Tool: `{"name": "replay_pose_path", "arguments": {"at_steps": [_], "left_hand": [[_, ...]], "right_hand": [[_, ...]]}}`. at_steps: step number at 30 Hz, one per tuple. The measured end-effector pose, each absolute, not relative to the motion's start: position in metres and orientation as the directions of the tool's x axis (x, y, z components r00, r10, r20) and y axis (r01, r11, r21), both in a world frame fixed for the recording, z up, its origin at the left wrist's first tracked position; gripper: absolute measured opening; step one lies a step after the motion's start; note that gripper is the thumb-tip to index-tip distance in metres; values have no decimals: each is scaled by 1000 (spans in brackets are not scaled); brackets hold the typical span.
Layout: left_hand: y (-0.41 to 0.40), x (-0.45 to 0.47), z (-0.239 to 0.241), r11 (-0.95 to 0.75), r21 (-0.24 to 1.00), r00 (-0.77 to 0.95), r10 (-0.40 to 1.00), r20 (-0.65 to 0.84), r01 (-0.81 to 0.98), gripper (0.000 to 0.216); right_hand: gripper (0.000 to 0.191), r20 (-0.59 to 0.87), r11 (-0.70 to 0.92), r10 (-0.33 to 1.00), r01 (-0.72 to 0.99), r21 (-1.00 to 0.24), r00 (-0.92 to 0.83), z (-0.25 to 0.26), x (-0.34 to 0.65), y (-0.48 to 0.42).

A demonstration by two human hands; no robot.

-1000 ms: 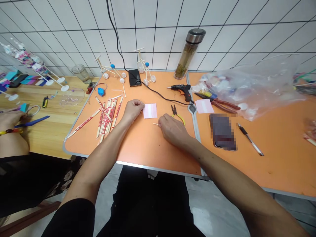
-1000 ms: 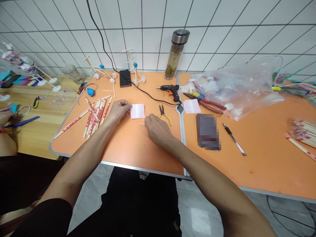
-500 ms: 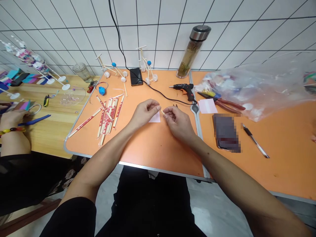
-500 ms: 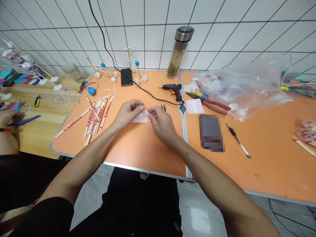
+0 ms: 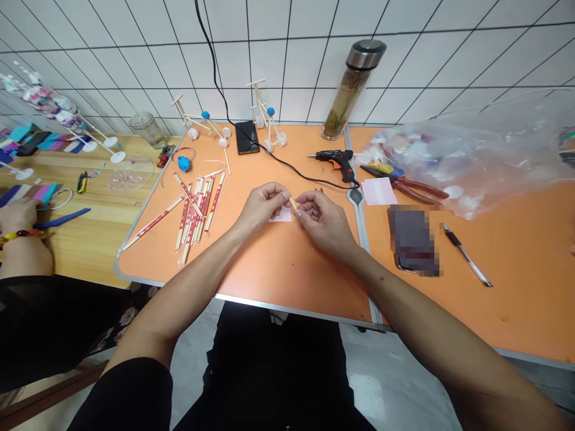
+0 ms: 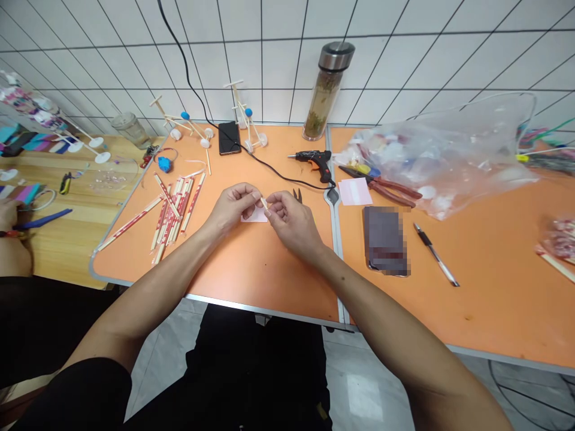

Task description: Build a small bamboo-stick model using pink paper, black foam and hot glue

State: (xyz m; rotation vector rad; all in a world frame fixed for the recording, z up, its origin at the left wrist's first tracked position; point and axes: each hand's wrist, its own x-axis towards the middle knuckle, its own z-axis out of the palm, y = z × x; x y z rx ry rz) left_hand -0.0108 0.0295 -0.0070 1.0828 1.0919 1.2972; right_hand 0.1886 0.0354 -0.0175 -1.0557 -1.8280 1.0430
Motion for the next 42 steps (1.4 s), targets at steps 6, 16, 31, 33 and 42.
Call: {"name": "replay_pose_path", "arguments": {"at_steps": [6, 16, 31, 33, 42], "left_hand": [[27, -9, -3, 113, 964, 17, 994, -112, -240, 34], [24, -7, 2, 184, 941, 72, 983, -171, -285, 20], [25, -7, -1, 207, 949, 88, 977, -192, -236, 25], [25, -7, -1, 205, 954, 93, 978, -189, -220, 23], [25, -7, -1, 253, 960, 136, 962, -237, -120, 16]], "right_hand": [[31, 226, 381, 873, 316, -869, -432, -12, 188, 32], [51, 256, 438, 842, 323, -839, -475, -11, 189, 32], [50, 312, 504, 811, 318, -803, -495, -14, 194, 36], [49, 320, 509, 811, 320, -799, -490, -15, 195, 37], [51, 342, 523, 821, 364, -771, -457, -18, 197, 41]]}}
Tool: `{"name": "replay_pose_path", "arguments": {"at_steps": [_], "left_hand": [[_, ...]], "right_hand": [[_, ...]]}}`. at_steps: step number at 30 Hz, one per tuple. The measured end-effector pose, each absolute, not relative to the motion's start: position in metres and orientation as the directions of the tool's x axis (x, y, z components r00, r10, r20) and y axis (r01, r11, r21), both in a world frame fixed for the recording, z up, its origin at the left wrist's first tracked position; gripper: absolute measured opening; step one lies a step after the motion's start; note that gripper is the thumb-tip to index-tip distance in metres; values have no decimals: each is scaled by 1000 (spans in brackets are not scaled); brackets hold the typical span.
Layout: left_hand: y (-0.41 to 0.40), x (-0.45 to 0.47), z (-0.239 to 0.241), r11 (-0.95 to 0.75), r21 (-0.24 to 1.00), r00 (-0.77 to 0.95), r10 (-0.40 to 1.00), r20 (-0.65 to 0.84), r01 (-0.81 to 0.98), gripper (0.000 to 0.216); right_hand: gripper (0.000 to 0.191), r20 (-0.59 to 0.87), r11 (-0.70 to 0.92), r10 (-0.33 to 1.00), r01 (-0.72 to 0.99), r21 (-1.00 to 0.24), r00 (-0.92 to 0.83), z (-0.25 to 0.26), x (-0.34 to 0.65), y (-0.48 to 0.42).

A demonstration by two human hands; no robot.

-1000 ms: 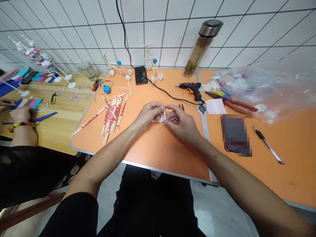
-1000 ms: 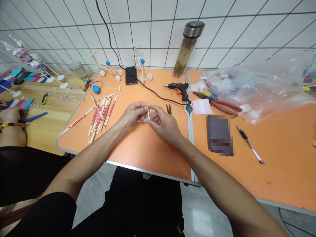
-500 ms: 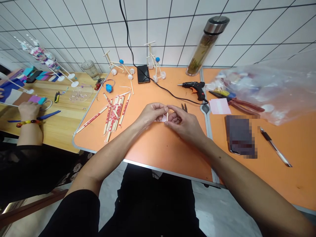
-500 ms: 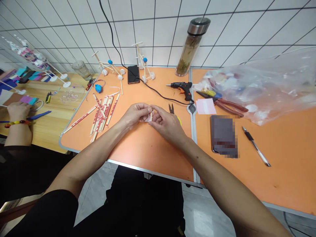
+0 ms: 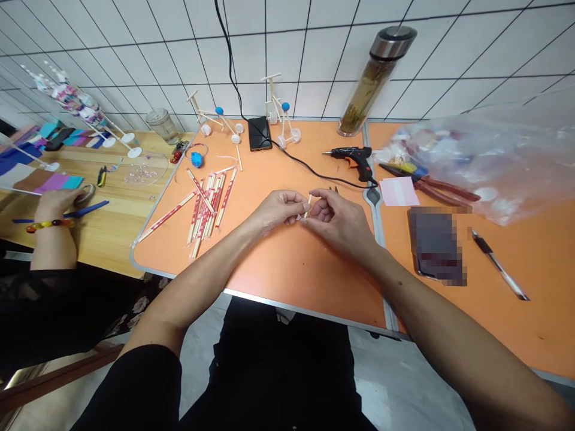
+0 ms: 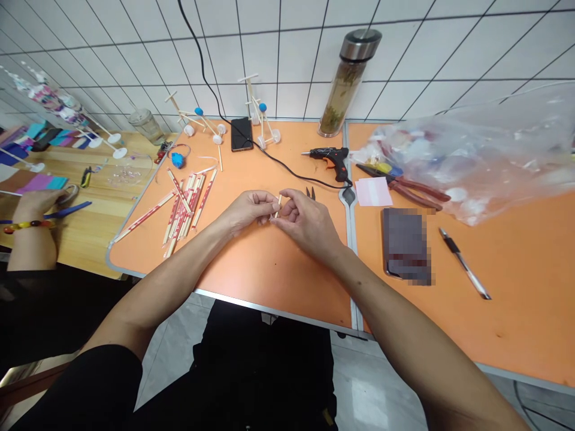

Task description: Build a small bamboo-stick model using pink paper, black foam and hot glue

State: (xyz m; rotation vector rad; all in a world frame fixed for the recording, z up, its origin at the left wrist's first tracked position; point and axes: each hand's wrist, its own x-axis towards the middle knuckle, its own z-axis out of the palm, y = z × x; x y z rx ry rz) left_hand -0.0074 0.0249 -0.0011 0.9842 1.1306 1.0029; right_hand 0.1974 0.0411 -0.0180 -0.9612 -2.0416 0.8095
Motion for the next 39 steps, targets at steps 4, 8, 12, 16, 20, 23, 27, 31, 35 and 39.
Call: {"name": "replay_pose_path", "arguments": {"at_steps": [4, 8, 12, 16, 20, 23, 27, 31, 35, 39], "left_hand": [[24, -10, 0, 250, 965, 155, 960, -235, -85, 15], [24, -11, 2, 245, 967, 168, 958, -230, -75, 15], [23, -11, 4, 241, 967, 159, 961, -227, -77, 15], [23, -12, 7, 228, 968, 138, 967, -214, -101, 15], [23, -13, 8, 220, 970, 139, 969, -205, -103, 15], [23, -13, 8, 231, 968, 132, 967, -218, -100, 12], [24, -13, 7, 238, 966, 112, 968, -226, -100, 9], [23, -13, 6, 212, 974, 116, 973, -202, -85, 11], [23, -13, 6, 217, 974, 125, 970, -209, -58, 11], [25, -12, 3, 174, 984, 70, 983, -171, -42, 6]], "right_hand": [[52, 343, 528, 823, 391, -754, -452, -19, 199, 42], [53, 342, 535, 822, 407, -741, -456, -19, 199, 42], [53, 319, 527, 822, 416, -741, -472, -16, 198, 40], [51, 284, 512, 827, 441, -737, -485, -13, 196, 38], [51, 273, 512, 826, 457, -727, -493, -12, 196, 37], [52, 248, 504, 827, 470, -725, -504, -12, 197, 37], [55, 245, 513, 821, 479, -712, -516, -12, 197, 37], [54, 261, 536, 809, 479, -695, -526, -13, 197, 38], [51, 271, 549, 802, 477, -687, -532, -11, 197, 39], [46, 252, 544, 804, 494, -678, -538, -10, 197, 40]]}}
